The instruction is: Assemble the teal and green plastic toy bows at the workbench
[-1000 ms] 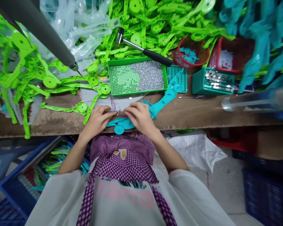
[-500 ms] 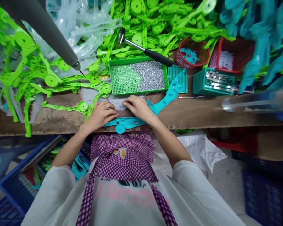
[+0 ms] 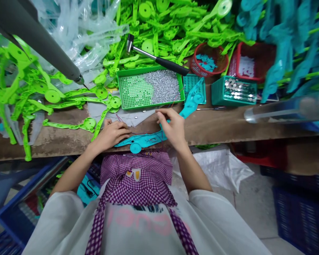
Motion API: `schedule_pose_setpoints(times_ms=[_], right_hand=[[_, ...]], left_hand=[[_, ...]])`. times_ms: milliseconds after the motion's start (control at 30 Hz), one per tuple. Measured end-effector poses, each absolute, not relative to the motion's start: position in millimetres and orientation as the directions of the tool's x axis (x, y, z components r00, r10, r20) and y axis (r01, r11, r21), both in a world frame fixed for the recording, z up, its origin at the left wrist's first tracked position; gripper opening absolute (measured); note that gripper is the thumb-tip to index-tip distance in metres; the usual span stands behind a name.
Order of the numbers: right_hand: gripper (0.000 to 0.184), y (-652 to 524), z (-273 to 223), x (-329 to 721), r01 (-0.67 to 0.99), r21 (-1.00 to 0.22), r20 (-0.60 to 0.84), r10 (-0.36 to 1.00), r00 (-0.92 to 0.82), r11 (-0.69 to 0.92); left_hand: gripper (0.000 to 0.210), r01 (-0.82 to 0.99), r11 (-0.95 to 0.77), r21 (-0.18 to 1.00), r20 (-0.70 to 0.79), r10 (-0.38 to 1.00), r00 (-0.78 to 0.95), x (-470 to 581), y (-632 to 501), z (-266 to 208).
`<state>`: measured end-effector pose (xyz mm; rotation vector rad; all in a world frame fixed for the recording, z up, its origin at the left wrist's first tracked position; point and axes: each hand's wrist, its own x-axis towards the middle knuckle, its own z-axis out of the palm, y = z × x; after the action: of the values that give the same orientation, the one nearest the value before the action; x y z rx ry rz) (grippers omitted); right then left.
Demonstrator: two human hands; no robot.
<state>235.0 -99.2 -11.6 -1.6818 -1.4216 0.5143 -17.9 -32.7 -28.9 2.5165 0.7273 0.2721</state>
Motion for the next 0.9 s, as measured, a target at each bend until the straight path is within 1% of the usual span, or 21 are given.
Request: schedule_pose_setpoints(times_ms=[133, 300, 467, 667, 733, 767, 833, 900], right_hand=[[0.021, -120, -13, 232, 0.609, -0.793, 0.221, 0.928, 0.299, -0.007], [0.019, -132, -14, 226, 0.563, -0.826, 0.237, 0.893, 0.383, -0.022], [0.018, -133, -11, 223, 0.561, -0.827, 0.269, 0.881, 0.389, 0.004], [0.017, -134, -11, 221, 0.54, -0.841, 0.302, 0.854, 0.424, 0.029], [0.017, -134, -9, 223, 0.514, -0.857, 0.306, 0.833, 0.462, 0.031], [0.017, -133, -7, 224, 0.493, -0.87, 0.304, 0.818, 0.488, 0.029], [0.017, -130, 0, 227, 0.437, -0.899, 0.295, 0.779, 0.553, 0.031], [0.018, -122, 10, 229, 0.369, -0.927, 0.295, 0.727, 0.62, 0.061]], left_hand=[[0.021, 0.526, -0.711, 0.466, 0.137, 0.646, 0.751, -17, -38, -30], [0.021, 0.617, -0.604, 0.504, 0.106, 0.753, 0.65, -22, -49, -34], [0.024, 0.648, -0.575, 0.499, 0.096, 0.78, 0.618, -19, -50, -38], [0.012, 0.65, -0.53, 0.544, 0.067, 0.8, 0.596, -10, -48, -34], [0.008, 0.645, -0.486, 0.59, 0.069, 0.826, 0.56, -8, -48, -32], [0.008, 0.627, -0.451, 0.635, 0.068, 0.841, 0.536, -9, -48, -30], [0.011, 0.549, -0.329, 0.769, 0.052, 0.887, 0.458, -10, -45, -27], [0.016, 0.404, -0.148, 0.903, 0.008, 0.944, 0.329, -12, -40, -23]])
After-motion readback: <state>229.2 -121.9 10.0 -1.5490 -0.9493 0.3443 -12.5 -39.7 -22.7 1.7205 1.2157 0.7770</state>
